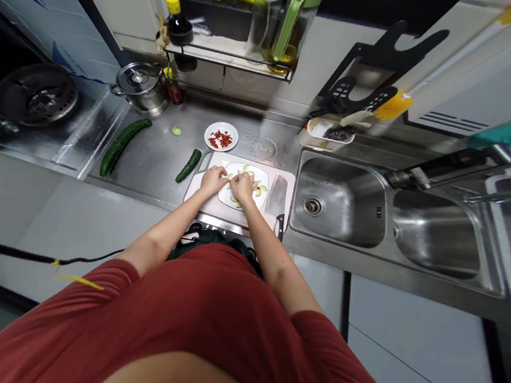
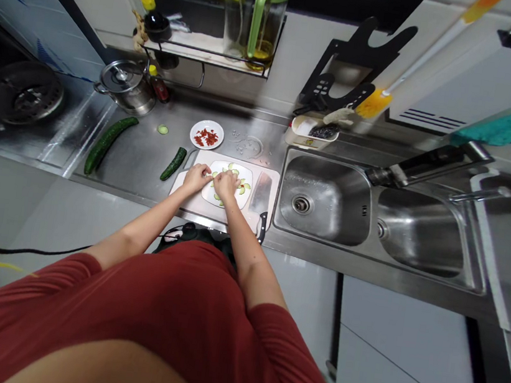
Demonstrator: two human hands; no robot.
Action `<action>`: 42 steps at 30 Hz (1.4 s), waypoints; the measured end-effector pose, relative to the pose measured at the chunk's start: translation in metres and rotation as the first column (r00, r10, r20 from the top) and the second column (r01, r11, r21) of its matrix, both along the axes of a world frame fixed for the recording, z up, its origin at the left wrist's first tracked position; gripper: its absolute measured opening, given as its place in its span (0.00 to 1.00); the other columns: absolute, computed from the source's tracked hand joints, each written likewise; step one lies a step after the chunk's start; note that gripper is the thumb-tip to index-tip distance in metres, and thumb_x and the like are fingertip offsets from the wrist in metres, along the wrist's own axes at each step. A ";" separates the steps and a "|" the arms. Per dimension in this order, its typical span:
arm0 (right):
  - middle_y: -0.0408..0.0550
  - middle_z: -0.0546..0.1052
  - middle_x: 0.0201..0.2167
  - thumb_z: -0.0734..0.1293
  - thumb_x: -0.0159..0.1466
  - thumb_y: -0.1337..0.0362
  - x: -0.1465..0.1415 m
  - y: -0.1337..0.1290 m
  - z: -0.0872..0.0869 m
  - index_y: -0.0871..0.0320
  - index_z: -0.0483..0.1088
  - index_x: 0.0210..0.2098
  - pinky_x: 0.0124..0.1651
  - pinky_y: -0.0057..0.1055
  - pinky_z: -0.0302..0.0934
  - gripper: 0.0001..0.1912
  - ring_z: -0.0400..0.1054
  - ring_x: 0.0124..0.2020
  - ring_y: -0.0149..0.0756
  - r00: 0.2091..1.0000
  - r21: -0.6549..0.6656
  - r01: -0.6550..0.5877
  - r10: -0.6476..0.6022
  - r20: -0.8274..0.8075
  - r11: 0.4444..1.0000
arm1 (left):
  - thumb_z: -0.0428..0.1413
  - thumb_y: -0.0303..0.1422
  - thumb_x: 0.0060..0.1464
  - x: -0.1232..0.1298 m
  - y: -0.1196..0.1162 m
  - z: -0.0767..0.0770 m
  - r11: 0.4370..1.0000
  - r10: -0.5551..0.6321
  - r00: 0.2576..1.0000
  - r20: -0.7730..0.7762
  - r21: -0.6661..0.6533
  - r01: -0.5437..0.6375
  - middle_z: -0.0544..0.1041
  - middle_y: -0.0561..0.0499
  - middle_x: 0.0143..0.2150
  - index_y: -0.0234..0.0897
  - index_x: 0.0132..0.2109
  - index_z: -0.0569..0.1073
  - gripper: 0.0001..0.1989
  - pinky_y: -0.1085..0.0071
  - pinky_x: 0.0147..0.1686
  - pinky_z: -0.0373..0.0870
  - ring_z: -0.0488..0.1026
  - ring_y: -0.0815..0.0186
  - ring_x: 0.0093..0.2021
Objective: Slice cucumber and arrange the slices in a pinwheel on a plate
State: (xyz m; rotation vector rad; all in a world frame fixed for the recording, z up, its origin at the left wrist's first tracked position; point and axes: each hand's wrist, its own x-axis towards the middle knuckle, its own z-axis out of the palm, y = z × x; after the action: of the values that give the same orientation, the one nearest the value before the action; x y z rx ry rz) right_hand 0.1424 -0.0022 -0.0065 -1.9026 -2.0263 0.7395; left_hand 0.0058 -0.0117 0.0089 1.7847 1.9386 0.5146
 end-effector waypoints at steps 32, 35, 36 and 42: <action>0.53 0.69 0.44 0.61 0.64 0.59 0.010 -0.007 0.013 0.55 0.71 0.35 0.51 0.44 0.47 0.10 0.56 0.49 0.49 0.999 0.064 0.048 -0.048 -0.013 0.997 | 0.59 0.34 0.48 -0.004 0.006 -0.002 0.997 0.073 0.996 0.051 0.002 -0.074 0.72 0.50 0.36 0.40 0.39 0.74 0.09 0.69 0.41 0.64 0.70 0.63 0.39; 0.52 0.69 0.43 0.60 0.64 0.59 0.020 -0.006 0.014 0.55 0.71 0.36 0.50 0.42 0.47 0.10 0.56 0.48 0.48 0.995 0.084 0.096 -0.093 -0.036 0.992 | 0.59 0.34 0.47 -0.010 0.007 -0.001 0.991 0.132 0.988 0.082 0.028 -0.134 0.73 0.50 0.36 0.40 0.39 0.73 0.09 0.69 0.41 0.64 0.70 0.64 0.38; 0.52 0.69 0.43 0.60 0.63 0.58 0.023 -0.005 0.014 0.55 0.71 0.35 0.50 0.42 0.48 0.10 0.56 0.48 0.48 0.993 0.089 0.113 -0.110 -0.042 0.990 | 0.59 0.34 0.47 -0.012 0.007 0.000 0.988 0.150 0.985 0.082 0.034 -0.153 0.73 0.50 0.36 0.40 0.39 0.73 0.09 0.69 0.41 0.64 0.70 0.64 0.38; 0.51 0.69 0.42 0.64 0.61 0.58 0.025 -0.006 0.012 0.55 0.71 0.33 0.49 0.42 0.47 0.08 0.57 0.47 0.48 0.993 0.078 0.110 -0.107 -0.041 0.991 | 0.59 0.34 0.47 -0.007 0.003 0.003 0.992 0.125 0.992 0.028 0.032 -0.125 0.72 0.49 0.37 0.40 0.39 0.73 0.10 0.68 0.41 0.64 0.70 0.62 0.39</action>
State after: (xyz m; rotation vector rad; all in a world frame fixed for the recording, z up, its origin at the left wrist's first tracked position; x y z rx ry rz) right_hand 0.1676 -0.0080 0.0055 -1.9224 -1.8842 0.6504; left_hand -0.0012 -0.0090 0.0118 1.6754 2.0443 0.6132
